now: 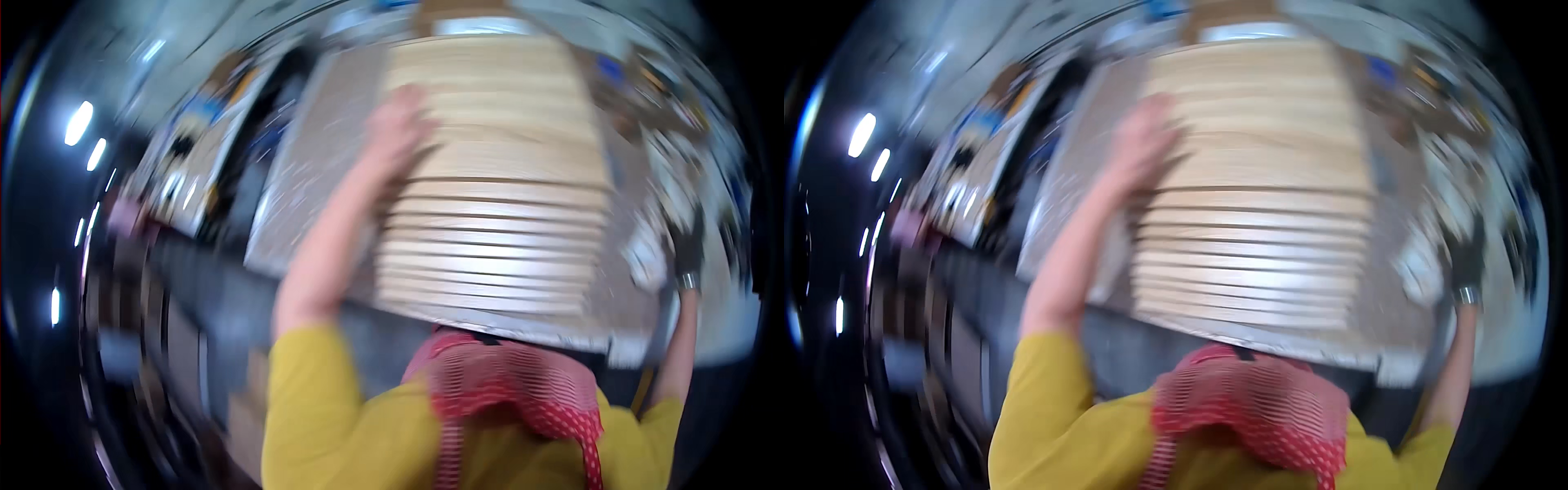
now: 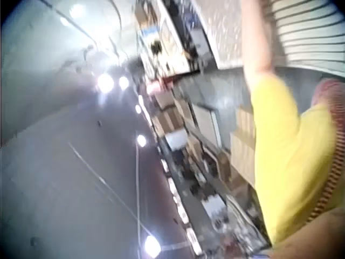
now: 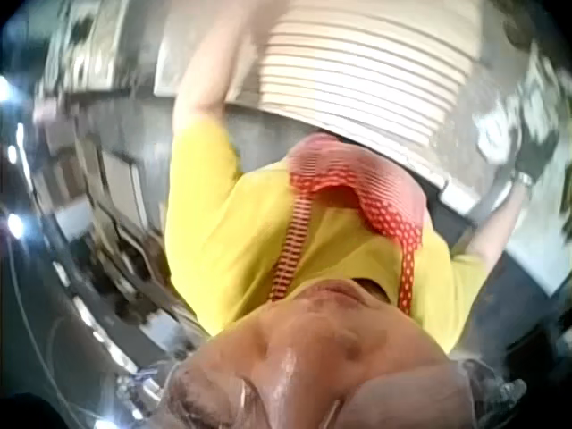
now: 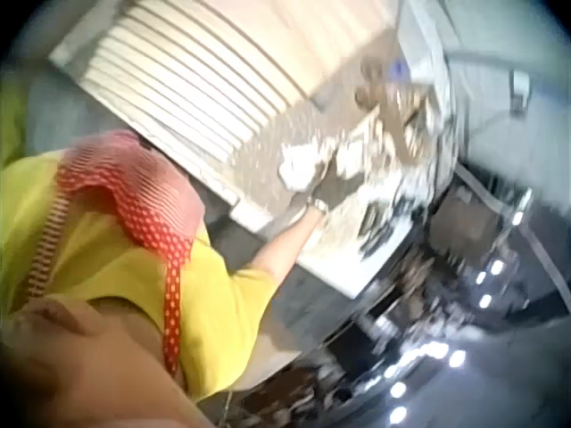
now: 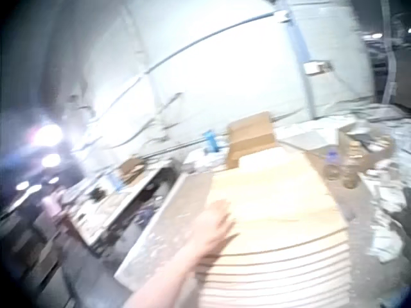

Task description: The person wipes a wooden slatted board with a cloth, then applies a liquid finish from a bottle using a brush. They continue to wipe the board with a cloth to spread the finish and remove excess. The person flips the board over to work on the other side, repeating the wiping and finishing process.

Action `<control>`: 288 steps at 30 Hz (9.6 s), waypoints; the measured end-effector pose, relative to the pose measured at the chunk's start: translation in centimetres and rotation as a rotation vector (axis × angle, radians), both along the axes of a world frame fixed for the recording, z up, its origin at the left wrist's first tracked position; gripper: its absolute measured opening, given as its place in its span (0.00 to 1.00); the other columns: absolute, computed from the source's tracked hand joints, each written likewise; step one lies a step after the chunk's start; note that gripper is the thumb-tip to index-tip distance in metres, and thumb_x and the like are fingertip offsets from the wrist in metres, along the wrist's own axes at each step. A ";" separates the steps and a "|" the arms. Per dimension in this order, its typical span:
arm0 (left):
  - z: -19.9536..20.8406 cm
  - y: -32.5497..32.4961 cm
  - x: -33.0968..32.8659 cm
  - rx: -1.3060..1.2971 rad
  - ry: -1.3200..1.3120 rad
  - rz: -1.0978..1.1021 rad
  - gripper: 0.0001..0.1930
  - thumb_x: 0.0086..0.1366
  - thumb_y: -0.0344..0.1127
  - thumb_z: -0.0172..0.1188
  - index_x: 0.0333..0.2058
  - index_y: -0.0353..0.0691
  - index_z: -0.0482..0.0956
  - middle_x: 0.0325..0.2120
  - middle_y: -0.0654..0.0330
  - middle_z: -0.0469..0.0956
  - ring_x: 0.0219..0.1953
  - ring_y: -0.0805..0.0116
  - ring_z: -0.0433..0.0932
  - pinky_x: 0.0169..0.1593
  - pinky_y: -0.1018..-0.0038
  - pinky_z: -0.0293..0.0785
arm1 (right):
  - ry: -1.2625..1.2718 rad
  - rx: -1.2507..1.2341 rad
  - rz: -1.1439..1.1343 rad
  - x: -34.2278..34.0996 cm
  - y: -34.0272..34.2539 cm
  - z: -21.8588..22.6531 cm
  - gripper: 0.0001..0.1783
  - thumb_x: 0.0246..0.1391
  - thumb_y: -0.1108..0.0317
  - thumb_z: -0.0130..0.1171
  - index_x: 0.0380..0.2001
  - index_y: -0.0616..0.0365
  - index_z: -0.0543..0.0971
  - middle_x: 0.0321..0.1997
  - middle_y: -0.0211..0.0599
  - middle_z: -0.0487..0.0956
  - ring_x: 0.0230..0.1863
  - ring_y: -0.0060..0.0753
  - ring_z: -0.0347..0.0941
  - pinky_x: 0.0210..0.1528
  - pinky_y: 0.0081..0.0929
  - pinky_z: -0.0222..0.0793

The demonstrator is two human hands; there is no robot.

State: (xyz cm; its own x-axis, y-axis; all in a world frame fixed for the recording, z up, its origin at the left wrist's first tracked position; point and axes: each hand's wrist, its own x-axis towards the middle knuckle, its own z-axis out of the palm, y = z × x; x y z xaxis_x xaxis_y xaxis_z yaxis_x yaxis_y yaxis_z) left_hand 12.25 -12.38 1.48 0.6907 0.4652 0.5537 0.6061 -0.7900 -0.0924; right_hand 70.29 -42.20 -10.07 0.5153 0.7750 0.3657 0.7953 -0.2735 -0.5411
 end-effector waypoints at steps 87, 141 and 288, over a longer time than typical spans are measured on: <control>-0.4 6.2 -2.2 -0.401 0.236 -0.223 0.23 0.73 0.40 0.38 0.63 0.40 0.61 0.64 0.47 0.58 0.66 0.51 0.57 0.66 0.64 0.53 | -0.180 0.376 0.428 -39.1 0.9 -0.2 0.36 0.47 0.47 0.62 0.61 0.33 0.67 0.61 0.38 0.69 0.63 0.43 0.65 0.65 0.44 0.61; 2.6 -6.3 47.0 -0.380 0.274 -0.637 0.05 0.60 0.35 0.58 0.33 0.41 0.75 0.26 0.49 0.76 0.31 0.48 0.77 0.34 0.59 0.73 | 1.806 0.875 0.285 17.2 1.6 0.7 0.19 0.57 0.69 0.58 0.50 0.64 0.72 0.47 0.37 0.77 0.48 0.31 0.73 0.49 0.31 0.72; 1.8 2.0 -1.0 -0.394 0.112 -0.403 0.12 0.68 0.33 0.51 0.47 0.36 0.73 0.44 0.52 0.73 0.45 0.57 0.74 0.49 0.69 0.70 | 0.202 0.139 -0.414 -38.9 -13.9 1.5 0.22 0.49 0.67 0.65 0.49 0.58 0.77 0.50 0.45 0.77 0.50 0.47 0.73 0.53 0.36 0.69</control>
State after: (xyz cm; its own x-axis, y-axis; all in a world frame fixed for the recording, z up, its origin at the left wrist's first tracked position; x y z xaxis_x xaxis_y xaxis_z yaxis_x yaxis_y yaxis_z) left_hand 11.30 -10.42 3.25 0.9007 0.3092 0.3051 0.2534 -0.9445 0.2091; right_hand 31.34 -56.14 -8.61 0.8415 0.4408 0.3123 0.5103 -0.4589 -0.7273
